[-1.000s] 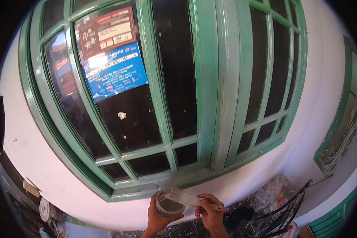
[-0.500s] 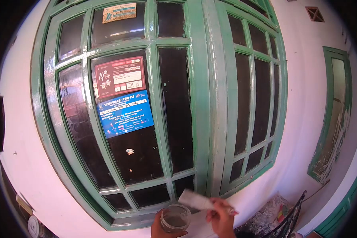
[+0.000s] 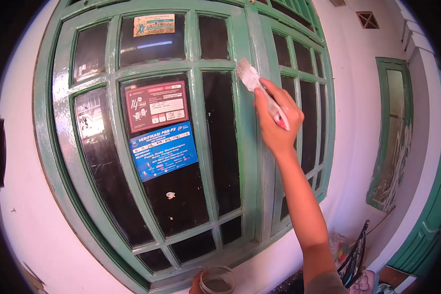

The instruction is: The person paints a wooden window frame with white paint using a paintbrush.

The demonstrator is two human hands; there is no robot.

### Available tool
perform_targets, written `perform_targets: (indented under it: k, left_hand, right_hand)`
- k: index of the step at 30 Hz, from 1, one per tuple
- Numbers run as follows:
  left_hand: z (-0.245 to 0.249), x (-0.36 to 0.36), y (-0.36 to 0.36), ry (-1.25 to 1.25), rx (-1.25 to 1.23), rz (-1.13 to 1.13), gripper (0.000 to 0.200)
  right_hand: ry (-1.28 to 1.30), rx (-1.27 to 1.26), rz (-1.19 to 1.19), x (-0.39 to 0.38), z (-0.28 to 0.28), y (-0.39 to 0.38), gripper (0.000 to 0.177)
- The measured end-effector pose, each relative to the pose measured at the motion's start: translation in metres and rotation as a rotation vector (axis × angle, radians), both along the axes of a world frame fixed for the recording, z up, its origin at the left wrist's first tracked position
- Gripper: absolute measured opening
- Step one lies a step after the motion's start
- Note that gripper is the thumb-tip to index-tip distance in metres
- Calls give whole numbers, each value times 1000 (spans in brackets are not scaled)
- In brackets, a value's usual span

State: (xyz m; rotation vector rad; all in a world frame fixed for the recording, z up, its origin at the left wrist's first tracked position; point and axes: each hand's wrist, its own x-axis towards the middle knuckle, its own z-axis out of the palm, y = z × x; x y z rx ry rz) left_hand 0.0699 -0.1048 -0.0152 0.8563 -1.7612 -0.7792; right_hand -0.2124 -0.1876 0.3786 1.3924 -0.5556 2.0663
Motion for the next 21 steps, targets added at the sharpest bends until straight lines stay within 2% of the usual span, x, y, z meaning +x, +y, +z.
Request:
perform_targets:
  k: [3, 9, 16, 21]
  left_hand:
    - [4, 13, 3, -11, 1, -2, 117]
    - [2, 31, 5, -19, 51, -33, 118]
    - [0, 38, 5, -18, 60, -51, 119]
    - [-1, 42, 4, 10, 64, -84, 119]
  right_hand:
    - [105, -18, -317, 3, 8, -4, 22]
    - [126, -13, -405, 5, 13, -11, 22]
    - [120, 21, -397, 10, 17, -9, 21]
    - [165, 38, -499, 13, 16, -10, 20]
